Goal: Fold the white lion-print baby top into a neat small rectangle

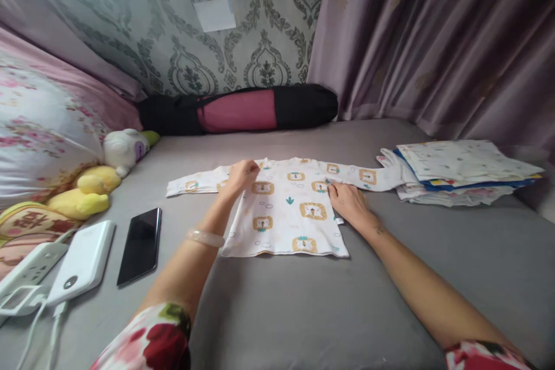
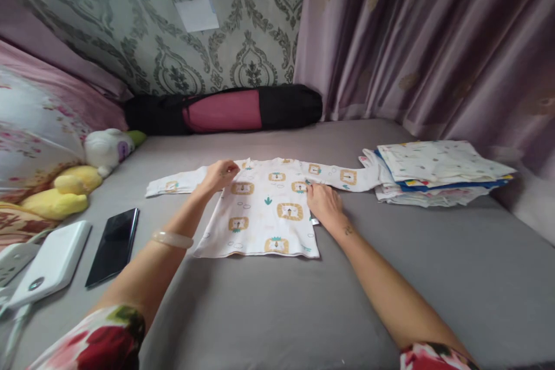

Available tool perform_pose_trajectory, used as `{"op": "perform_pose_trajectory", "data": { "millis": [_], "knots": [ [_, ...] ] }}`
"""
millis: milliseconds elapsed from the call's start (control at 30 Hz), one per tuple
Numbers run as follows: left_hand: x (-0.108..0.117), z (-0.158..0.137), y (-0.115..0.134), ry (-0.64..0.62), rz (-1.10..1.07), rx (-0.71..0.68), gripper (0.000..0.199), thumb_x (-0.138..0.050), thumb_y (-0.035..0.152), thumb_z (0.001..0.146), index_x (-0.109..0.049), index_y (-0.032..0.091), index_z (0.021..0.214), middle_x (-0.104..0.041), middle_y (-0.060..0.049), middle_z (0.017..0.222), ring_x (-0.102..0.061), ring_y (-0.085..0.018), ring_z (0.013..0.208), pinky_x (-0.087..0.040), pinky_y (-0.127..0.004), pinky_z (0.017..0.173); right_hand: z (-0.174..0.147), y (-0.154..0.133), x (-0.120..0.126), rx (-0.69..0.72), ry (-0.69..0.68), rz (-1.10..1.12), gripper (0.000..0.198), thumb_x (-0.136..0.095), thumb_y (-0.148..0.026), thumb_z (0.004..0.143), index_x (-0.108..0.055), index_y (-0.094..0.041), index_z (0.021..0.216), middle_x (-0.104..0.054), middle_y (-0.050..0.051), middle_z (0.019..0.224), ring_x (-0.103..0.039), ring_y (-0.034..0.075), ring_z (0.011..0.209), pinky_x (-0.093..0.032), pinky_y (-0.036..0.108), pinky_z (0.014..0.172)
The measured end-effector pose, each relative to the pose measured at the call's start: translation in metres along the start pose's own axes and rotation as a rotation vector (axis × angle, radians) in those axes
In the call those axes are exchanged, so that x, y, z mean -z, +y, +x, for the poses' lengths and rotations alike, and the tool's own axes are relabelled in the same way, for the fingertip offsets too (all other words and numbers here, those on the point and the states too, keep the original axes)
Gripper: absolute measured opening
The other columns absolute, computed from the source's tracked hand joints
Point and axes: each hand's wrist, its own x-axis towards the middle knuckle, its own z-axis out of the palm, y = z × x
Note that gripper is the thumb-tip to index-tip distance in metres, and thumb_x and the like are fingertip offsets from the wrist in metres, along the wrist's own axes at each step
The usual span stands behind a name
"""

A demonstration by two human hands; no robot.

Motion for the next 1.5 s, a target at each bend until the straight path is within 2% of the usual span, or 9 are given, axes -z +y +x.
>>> {"op": "perform_pose_trajectory", "data": {
  "millis": [167,300,400,567,800,1000,1233,1367,1500],
  "knots": [
    [-0.028,0.046,0.072,-0.073,-0.005,-0.283,0.031,-0.047,0.021,0.086,-0.072,0.020,0.103,-0.072,-0.009,0.108,-0.063,-0.022,0.103,-0.044,-0.029,0.088,-0.007,0.000,-0.010,-0.029,0.058,0.047,0.043,-0.032,-0.040,0.100,-0.062,-0.019,0.122,-0.064,0.013,0.121,-0.063,0.025,0.104,-0.044,0.032,0.084],
    [-0.051,0.072,0.119,-0.136,0.024,-0.348,0.028,-0.049,0.019,0.086,-0.071,0.020,0.104,-0.069,-0.010,0.114,-0.058,-0.025,0.113,-0.041,-0.036,0.096,-0.006,0.000,-0.016,-0.020,0.095,0.119,0.039,-0.034,-0.041,0.099,-0.065,-0.023,0.116,-0.065,0.010,0.119,-0.062,0.023,0.105,-0.045,0.031,0.084],
    [-0.063,0.085,0.142,-0.171,0.043,-0.353,0.024,-0.052,0.023,0.087,-0.071,0.020,0.102,-0.069,-0.011,0.116,-0.052,-0.030,0.120,-0.036,-0.044,0.100,-0.005,0.000,-0.017,-0.006,0.108,0.169,0.033,-0.039,-0.039,0.098,-0.065,-0.023,0.111,-0.067,0.007,0.115,-0.063,0.023,0.103,-0.044,0.030,0.083],
    [-0.077,0.101,0.159,-0.255,0.084,-0.346,0.016,-0.060,0.025,0.082,-0.071,0.019,0.092,-0.071,-0.010,0.105,-0.057,-0.030,0.111,-0.036,-0.044,0.096,-0.009,-0.005,-0.013,-0.078,0.038,0.153,0.034,-0.039,-0.042,0.096,-0.064,-0.020,0.103,-0.071,0.010,0.103,-0.067,0.026,0.096,-0.045,0.031,0.078],
    [-0.094,0.093,0.153,-0.135,0.101,-0.349,0.027,-0.044,0.026,0.091,-0.062,0.018,0.109,-0.061,-0.014,0.120,-0.048,-0.031,0.119,-0.034,-0.044,0.094,-0.012,-0.007,-0.013,-0.043,-0.004,0.059,0.035,-0.033,-0.033,0.096,-0.064,-0.017,0.102,-0.073,0.014,0.095,-0.069,0.027,0.089,-0.045,0.031,0.071],
    [-0.108,0.078,0.153,0.018,0.065,-0.320,0.029,-0.038,0.020,0.092,-0.056,0.017,0.114,-0.055,-0.018,0.121,-0.046,-0.031,0.114,-0.034,-0.045,0.090,-0.015,-0.007,-0.009,-0.034,-0.029,0.046,0.035,-0.031,-0.031,0.097,-0.063,-0.017,0.102,-0.073,0.014,0.096,-0.069,0.026,0.090,-0.044,0.030,0.070],
    [-0.094,0.059,0.152,0.035,0.080,-0.289,0.031,-0.037,0.029,0.097,-0.052,0.015,0.119,-0.052,-0.019,0.123,-0.043,-0.032,0.117,-0.030,-0.045,0.093,-0.012,-0.004,-0.009,-0.059,-0.045,0.017,0.037,-0.035,-0.036,0.096,-0.067,-0.019,0.102,-0.073,0.014,0.097,-0.069,0.025,0.089,-0.043,0.030,0.071],
    [-0.061,0.036,0.111,0.135,0.107,-0.167,0.028,-0.039,0.032,0.096,-0.055,0.016,0.113,-0.055,-0.019,0.121,-0.043,-0.033,0.116,-0.031,-0.045,0.092,-0.006,-0.003,-0.012,-0.078,-0.050,0.028,0.040,-0.035,-0.040,0.095,-0.069,-0.020,0.102,-0.073,0.015,0.097,-0.069,0.026,0.089,-0.043,0.030,0.070],
    [-0.023,-0.002,0.034,0.189,0.118,0.068,0.023,-0.045,0.032,0.093,-0.063,0.019,0.098,-0.064,-0.014,0.112,-0.049,-0.031,0.113,-0.033,-0.044,0.091,-0.005,-0.002,-0.013,-0.070,-0.061,0.055,0.042,-0.035,-0.041,0.095,-0.070,-0.019,0.101,-0.073,0.016,0.099,-0.068,0.027,0.091,-0.043,0.031,0.070]
  ]
}}
